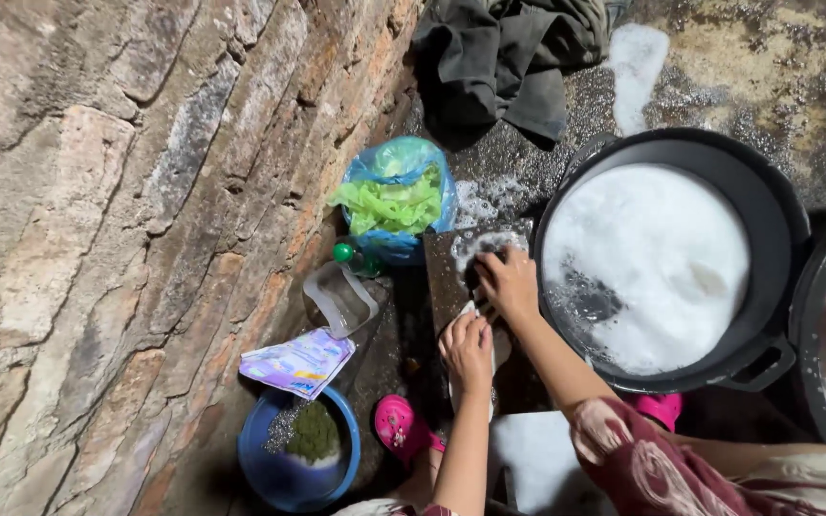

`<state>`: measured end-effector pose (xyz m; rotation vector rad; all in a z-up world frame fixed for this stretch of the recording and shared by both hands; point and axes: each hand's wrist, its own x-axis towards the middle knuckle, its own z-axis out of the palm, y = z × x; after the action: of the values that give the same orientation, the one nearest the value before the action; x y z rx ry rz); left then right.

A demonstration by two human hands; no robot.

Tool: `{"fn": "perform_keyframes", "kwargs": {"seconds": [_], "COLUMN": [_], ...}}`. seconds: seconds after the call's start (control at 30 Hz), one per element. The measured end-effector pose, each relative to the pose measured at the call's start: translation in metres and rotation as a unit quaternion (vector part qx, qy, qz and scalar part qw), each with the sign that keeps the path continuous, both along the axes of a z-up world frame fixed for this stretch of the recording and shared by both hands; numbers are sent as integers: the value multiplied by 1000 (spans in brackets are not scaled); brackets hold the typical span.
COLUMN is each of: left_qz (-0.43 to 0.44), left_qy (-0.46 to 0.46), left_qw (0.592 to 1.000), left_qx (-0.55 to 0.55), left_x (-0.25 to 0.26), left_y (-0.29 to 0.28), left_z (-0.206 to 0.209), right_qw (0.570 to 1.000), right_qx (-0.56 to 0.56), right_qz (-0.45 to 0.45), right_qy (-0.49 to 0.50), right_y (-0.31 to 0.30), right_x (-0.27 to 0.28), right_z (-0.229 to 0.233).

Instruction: Hand-washing clothes in a tub and on a scrubbing board using soap and a brush.

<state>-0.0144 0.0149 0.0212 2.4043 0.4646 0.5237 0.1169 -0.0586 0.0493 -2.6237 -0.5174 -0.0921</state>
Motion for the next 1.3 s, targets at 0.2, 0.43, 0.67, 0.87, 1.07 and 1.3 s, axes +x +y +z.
{"fn": "perform_keyframes", "kwargs": {"seconds": [0.2, 0.43, 0.67, 0.87, 1.07, 1.3], "left_qz": [-4, 2, 12, 57, -14, 89], "left_qy": [39, 2, 49, 46, 188, -19], "left_qw": [998, 999, 996, 996, 974, 855], "left_qx": [55, 51, 75, -47, -128, -511], "left_x": [-5, -2, 7, 39, 65, 87], "left_y": [0, -1, -2, 8, 24, 36], "left_z": [-37, -31, -39, 5, -39, -41], "right_qw": [993, 996, 994, 953, 876, 948], "right_qx": [87, 81, 50, 282, 290, -80], "right_qz": [54, -17, 19, -106, -325, -193], "right_qy": [-61, -27, -92, 41, 209, 239], "right_y": [-21, -3, -14, -50, -191, -300], "right_x": [-56, -4, -3, 46, 1, -15], "right_z": [-25, 3, -2, -5, -127, -364]}}
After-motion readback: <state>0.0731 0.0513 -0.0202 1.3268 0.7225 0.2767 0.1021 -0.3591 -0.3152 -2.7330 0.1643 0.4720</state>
